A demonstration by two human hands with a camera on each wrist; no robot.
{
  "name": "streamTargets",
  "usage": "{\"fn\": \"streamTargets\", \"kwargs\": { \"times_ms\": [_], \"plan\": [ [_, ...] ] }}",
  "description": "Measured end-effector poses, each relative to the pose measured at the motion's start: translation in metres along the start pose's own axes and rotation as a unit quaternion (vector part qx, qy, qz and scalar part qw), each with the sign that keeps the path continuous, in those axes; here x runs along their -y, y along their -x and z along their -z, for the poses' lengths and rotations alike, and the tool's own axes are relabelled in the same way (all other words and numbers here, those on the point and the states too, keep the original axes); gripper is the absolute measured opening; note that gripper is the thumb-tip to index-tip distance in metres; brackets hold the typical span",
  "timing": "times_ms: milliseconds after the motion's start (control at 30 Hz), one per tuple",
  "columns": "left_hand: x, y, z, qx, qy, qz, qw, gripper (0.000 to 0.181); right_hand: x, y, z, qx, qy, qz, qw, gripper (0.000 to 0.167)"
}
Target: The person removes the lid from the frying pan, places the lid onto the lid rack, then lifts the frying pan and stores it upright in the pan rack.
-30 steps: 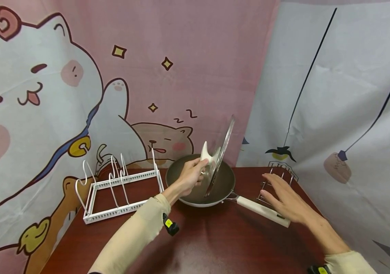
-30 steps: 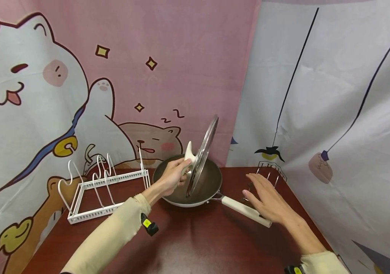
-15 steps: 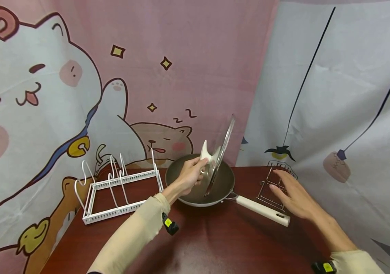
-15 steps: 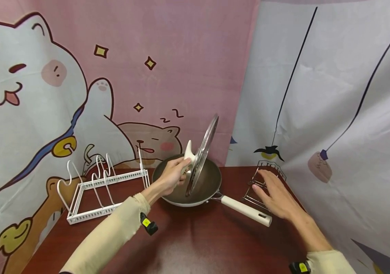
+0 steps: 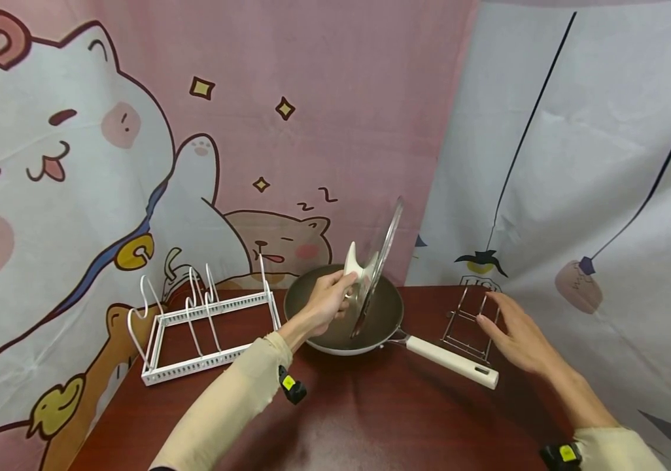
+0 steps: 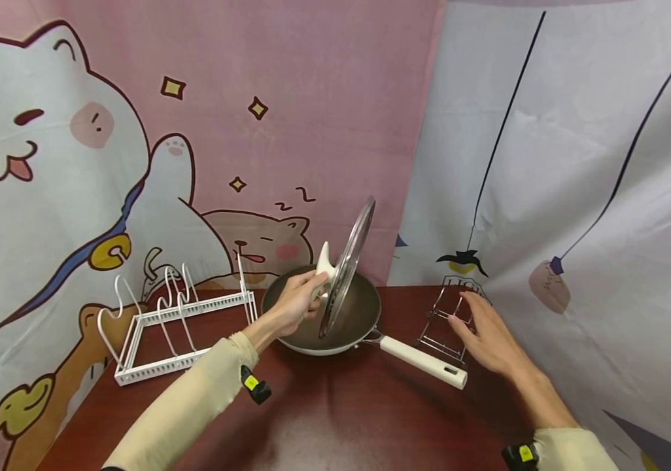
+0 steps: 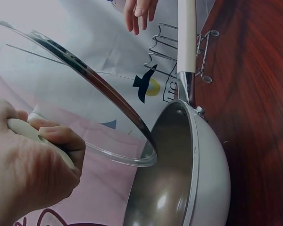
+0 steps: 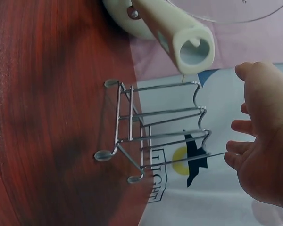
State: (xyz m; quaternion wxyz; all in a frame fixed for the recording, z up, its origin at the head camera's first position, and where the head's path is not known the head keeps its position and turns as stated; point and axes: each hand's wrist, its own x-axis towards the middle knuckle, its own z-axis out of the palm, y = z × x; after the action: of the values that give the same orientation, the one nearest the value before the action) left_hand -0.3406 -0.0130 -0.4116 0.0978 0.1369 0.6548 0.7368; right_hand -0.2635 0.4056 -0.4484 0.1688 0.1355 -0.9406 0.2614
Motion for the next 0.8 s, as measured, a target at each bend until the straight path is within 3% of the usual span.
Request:
{"fn": "streamTargets", "kwargs": {
  "times_ms": [267,800],
  "plan": [
    [0.001,0.001,0.000,0.004,0.001,0.003,1.0000,0.030,-0.015,0.001,-0.001,-0.011,0.001,-0.028,0.9996,0.071],
    [0.010,0.000,0.000,0.012,0.010,0.010,0.9998,0.032,-0.032,-0.001,0.000,0.012,-0.002,-0.094,0.9955,0.073]
  ]
}}
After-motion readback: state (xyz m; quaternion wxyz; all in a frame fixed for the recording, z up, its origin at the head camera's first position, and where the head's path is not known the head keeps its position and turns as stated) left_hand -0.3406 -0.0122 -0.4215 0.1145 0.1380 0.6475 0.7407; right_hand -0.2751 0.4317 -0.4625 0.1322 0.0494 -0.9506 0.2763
